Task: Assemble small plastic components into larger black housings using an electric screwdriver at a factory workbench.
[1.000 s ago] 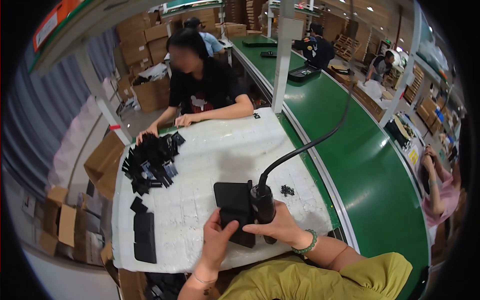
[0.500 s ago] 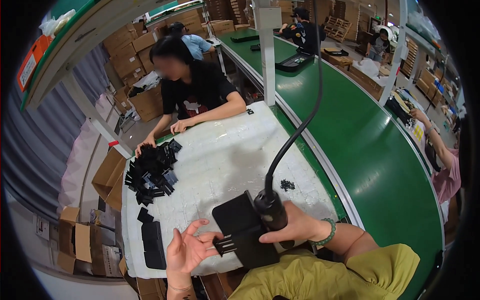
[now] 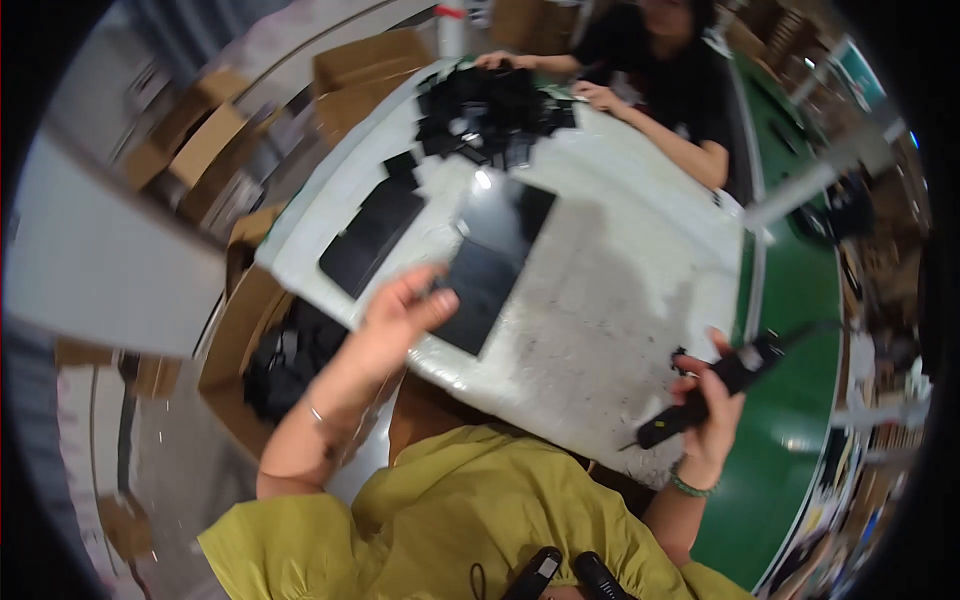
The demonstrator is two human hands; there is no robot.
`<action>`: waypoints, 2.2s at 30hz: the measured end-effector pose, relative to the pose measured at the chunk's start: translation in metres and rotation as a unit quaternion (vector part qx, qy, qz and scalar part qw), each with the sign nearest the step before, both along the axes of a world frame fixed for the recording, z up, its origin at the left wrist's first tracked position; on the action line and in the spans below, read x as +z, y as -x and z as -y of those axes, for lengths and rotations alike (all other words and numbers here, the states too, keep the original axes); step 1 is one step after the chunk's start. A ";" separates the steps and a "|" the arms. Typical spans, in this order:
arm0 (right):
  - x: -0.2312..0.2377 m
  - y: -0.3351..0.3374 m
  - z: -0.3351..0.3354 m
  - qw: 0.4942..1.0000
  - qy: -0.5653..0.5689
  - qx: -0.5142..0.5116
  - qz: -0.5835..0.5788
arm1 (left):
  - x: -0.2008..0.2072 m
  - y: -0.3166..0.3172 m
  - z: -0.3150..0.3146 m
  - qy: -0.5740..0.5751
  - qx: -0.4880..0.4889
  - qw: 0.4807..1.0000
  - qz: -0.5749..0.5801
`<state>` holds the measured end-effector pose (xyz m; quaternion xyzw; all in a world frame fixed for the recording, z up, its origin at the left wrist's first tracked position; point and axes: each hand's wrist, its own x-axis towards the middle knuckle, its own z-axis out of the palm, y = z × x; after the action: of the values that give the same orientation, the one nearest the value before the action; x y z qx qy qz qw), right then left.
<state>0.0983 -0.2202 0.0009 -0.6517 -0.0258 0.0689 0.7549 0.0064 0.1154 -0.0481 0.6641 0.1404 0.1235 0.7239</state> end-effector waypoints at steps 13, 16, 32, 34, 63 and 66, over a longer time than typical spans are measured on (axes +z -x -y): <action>0.055 -0.089 0.057 0.991 -0.028 -0.096 0.085 | -0.047 0.076 -0.114 0.022 0.113 0.983 -0.145; 0.035 -0.067 0.064 0.995 -0.024 -0.070 0.066 | -0.016 0.155 -0.105 0.100 0.102 0.989 -0.046; 0.006 -0.068 0.052 0.991 -0.070 -0.087 0.070 | -0.201 0.150 -0.010 -0.482 0.059 0.832 -0.267; 0.009 -0.064 0.067 0.992 -0.039 -0.087 0.081 | -0.195 0.127 0.016 -0.474 -0.013 0.852 -0.222; -0.094 -0.121 0.093 0.987 -0.008 -0.148 -0.070 | -0.071 -0.060 0.191 -0.231 -0.427 0.872 0.057; -0.098 -0.122 0.094 0.988 -0.012 -0.138 -0.062 | -0.070 -0.057 0.199 -0.289 -0.390 0.864 0.133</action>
<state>0.2207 -0.3144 -0.0972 -0.6340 0.1110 0.0040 0.7653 0.0633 -0.0834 -0.1186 0.8213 -0.2698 -0.0473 0.5005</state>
